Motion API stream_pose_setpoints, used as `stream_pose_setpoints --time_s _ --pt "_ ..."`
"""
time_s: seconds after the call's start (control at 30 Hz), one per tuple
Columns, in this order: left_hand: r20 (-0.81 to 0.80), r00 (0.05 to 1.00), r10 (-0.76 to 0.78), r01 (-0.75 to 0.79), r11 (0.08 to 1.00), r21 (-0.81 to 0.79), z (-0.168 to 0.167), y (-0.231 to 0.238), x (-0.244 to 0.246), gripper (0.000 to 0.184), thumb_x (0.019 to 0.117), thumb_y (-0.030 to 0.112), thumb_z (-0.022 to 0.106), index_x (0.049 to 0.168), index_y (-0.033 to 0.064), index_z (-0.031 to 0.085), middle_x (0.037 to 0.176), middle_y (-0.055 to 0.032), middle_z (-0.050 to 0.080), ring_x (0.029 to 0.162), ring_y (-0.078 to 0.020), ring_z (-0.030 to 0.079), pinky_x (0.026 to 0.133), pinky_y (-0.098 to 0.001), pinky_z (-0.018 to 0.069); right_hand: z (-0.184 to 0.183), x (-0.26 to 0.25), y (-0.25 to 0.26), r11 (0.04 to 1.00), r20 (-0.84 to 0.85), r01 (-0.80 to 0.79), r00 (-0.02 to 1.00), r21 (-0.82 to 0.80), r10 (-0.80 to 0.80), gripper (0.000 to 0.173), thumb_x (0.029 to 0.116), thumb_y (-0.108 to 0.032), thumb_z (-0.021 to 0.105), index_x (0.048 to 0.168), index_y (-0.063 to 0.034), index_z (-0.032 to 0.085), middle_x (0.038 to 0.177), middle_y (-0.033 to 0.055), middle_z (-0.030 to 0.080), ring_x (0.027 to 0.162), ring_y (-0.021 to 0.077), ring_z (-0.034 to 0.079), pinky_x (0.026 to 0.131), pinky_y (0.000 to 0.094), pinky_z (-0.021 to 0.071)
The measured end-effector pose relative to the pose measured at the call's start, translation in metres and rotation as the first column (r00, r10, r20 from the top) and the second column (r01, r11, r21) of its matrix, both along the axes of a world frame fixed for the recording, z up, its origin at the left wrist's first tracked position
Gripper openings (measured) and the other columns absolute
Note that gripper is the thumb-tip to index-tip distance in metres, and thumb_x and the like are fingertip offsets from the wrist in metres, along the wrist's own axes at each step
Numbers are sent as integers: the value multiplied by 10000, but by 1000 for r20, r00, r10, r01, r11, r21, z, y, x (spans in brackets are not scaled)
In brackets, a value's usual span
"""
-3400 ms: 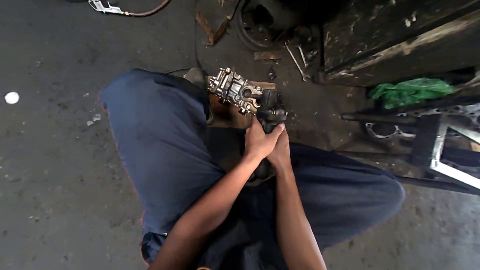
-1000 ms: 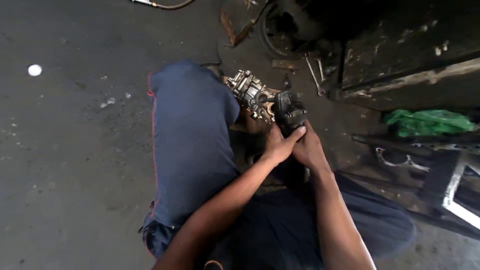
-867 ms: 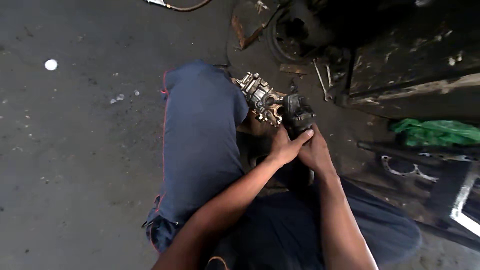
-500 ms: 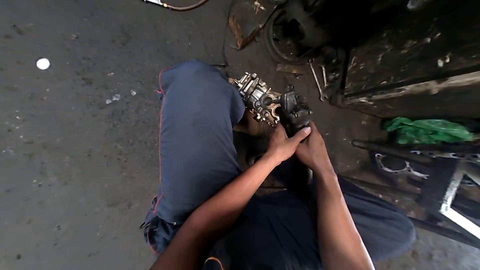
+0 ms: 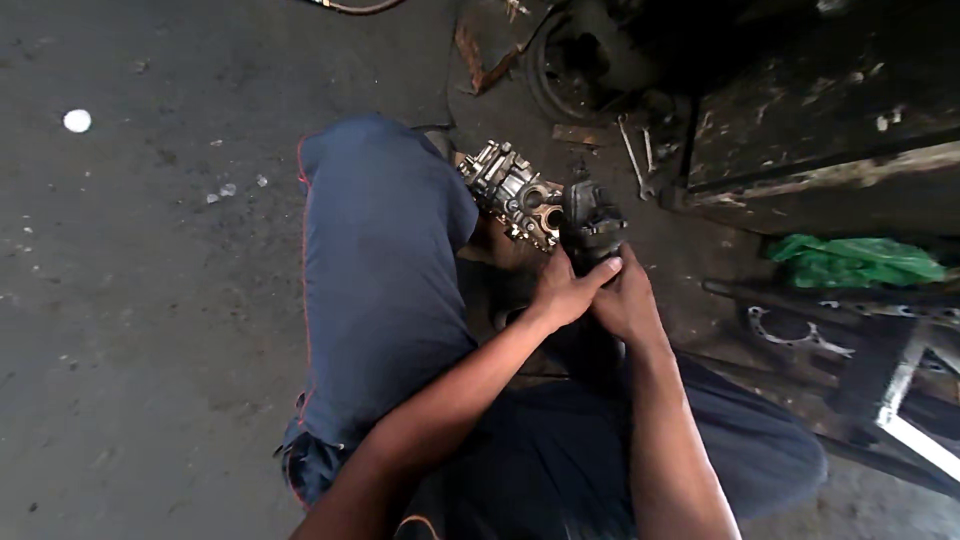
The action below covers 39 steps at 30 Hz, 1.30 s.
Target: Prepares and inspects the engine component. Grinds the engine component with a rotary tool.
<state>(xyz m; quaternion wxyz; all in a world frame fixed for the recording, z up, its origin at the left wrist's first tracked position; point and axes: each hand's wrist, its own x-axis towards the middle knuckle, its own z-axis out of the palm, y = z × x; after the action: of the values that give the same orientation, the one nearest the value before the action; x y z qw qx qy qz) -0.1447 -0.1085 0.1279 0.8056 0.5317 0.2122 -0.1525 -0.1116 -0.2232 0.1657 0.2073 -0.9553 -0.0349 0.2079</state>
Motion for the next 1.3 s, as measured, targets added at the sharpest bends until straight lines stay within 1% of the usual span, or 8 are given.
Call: stream_pose_setpoints --time_s 0.2,0.4,0.67,0.83,0.93,1.07,1.2,1.3 --pt "-32 1000 -2 1 1000 -26 1 2 2 706 982 351 715 1522 28 395 1422 -189 584 1337 -226 565 1142 -421 463 8 4 8 997 -35 -4 999 -75 1 732 876 -361 719 1469 -27 449 1158 210 691 1106 332 675 955 570 520" --pt "-24 1000 3 -4 1000 -30 -2 2 3 702 980 345 718 1520 33 396 1402 -193 595 1321 -229 575 1131 -425 473 4 8 6 997 -65 -4 998 -79 -1 741 875 -362 729 1483 -49 443 1204 206 680 1141 323 664 980 573 511" --pt "-19 999 -42 43 999 30 -8 3 3 766 978 359 720 1560 26 349 1462 -209 554 1381 -261 528 1172 -449 430 -11 5 1 999 -59 46 997 7 -46 745 857 -355 737 1470 -43 451 1221 186 679 1154 281 663 1000 533 523" --pt "-17 998 -68 69 997 41 -4 0 0 769 973 360 726 1547 8 353 1438 -215 566 1361 -262 544 1160 -438 440 -9 -3 -3 998 -14 56 998 17 -56 710 846 -350 731 1433 -39 481 1172 171 693 1115 267 675 965 531 532" --pt "-17 997 -76 77 996 46 -1 -2 -1 789 971 372 726 1557 10 340 1435 -213 571 1358 -254 549 1158 -429 445 -8 -4 -8 996 -28 61 998 57 -60 709 843 -380 739 1423 -55 492 1176 141 695 1115 216 677 971 486 545" --pt "-37 995 -97 100 991 90 1 -2 0 799 966 414 722 1549 10 353 1400 -222 593 1327 -274 573 1132 -459 467 -6 -1 -9 993 -33 63 998 103 -60 702 824 -394 742 1400 -62 516 1165 118 698 1093 179 680 958 446 556" --pt "17 994 -111 109 989 103 3 -1 3 783 960 391 733 1540 14 366 1399 -214 595 1310 -267 588 1114 -455 489 -4 -5 -8 992 57 81 995 94 -87 748 811 -412 738 1417 -45 497 1149 127 701 1081 186 683 949 458 552" --pt "39 995 -96 91 989 113 4 -4 2 786 959 379 738 1552 24 365 1416 -203 587 1319 -257 581 1117 -450 487 -3 -6 -11 991 53 76 995 111 -82 745 821 -407 742 1427 -53 491 1149 114 701 1079 164 683 953 436 557"
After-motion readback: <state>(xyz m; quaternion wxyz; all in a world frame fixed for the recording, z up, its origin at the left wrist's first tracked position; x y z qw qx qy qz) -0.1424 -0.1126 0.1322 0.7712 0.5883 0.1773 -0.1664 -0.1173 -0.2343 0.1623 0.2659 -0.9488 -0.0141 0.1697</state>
